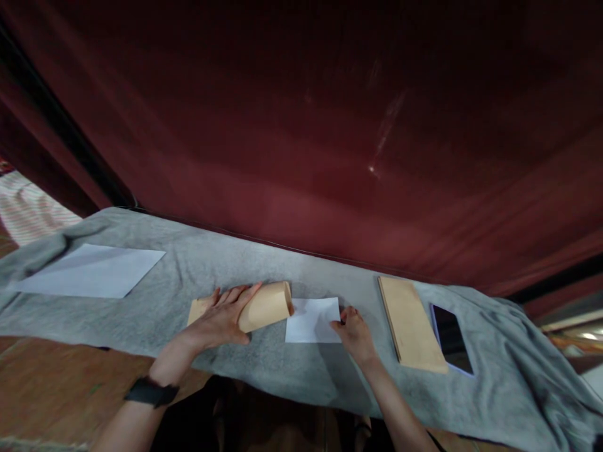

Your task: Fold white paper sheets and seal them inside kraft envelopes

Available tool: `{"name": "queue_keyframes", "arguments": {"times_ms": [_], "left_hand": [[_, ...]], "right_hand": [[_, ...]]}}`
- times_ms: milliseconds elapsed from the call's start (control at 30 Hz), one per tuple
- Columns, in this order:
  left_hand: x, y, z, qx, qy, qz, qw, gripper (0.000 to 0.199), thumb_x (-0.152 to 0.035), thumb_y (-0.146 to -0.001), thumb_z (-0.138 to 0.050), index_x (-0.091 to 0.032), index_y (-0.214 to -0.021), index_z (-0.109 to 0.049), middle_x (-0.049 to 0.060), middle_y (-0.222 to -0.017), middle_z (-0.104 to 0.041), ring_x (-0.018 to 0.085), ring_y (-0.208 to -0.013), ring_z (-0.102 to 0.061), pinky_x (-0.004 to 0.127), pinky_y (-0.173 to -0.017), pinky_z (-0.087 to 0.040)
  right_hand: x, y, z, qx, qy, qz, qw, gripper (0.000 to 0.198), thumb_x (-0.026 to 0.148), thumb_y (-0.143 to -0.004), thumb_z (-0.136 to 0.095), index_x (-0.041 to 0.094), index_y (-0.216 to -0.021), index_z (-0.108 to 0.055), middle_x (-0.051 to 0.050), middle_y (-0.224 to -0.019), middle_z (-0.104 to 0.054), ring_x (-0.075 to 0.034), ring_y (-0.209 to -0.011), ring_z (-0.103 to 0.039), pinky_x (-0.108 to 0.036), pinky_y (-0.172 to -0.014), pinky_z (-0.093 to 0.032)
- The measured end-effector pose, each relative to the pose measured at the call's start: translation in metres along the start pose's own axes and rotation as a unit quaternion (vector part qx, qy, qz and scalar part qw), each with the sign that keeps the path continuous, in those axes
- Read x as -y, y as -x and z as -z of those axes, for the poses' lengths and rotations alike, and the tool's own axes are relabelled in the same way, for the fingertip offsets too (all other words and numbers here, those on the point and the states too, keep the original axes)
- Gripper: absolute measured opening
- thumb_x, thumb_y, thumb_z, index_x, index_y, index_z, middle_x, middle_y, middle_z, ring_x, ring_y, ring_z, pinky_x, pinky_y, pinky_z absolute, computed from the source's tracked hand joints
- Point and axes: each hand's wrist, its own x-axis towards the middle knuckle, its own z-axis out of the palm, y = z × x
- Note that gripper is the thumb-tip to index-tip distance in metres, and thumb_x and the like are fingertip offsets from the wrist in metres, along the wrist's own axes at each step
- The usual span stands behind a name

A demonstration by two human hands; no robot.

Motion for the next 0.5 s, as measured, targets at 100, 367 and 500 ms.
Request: {"name": "queue_keyframes", "arguments": {"times_ms": [100,367,500], "left_hand": [[0.003,-0.002,-0.002,0.009,0.001,0.011,1.0,0.113,-0.039,-0.06,-0.068,-0.031,-0.159,-0.012,0.011,-0.152,-0.041,0.038,-0.142,-0.034,0.062,-0.119,-0.009],[-0.001,-0.003,-0.003,0.003,0.005,0.004,1.0,0.114,-0.039,-0.061,-0.07,-0.033,-0.158,-0.012,0.009,-0.15,-0.042,0.036,-0.14,-0.037,0.06,-0.119,-0.009],[-0.009,-0.006,-0.002,-0.028,0.01,-0.01,1.0,0.114,-0.037,-0.061,-0.071,-0.033,-0.158,-0.011,0.009,-0.148,-0.043,0.035,-0.139,-0.037,0.06,-0.119,-0.01]], "right_hand": [[-0.002,-0.005,0.0,0.027,-0.08,0.001,0.996,0.011,0.022,-0.078,-0.062,0.023,-0.088,-0.061,-0.003,-0.081,-0.073,-0.019,-0.076,-0.069,-0.026,-0.067,-0.046],[-0.017,-0.028,0.032,-0.062,-0.354,0.001,0.933,0.029,0.051,-0.076,-0.062,0.021,-0.078,-0.061,0.001,-0.065,-0.061,-0.016,-0.056,-0.057,-0.023,-0.042,-0.044],[-0.009,-0.023,0.03,-0.072,-0.44,0.024,0.895,0.035,0.055,-0.076,-0.066,0.021,-0.078,-0.06,0.003,-0.064,-0.058,-0.014,-0.055,-0.053,-0.024,-0.045,-0.048]]}}
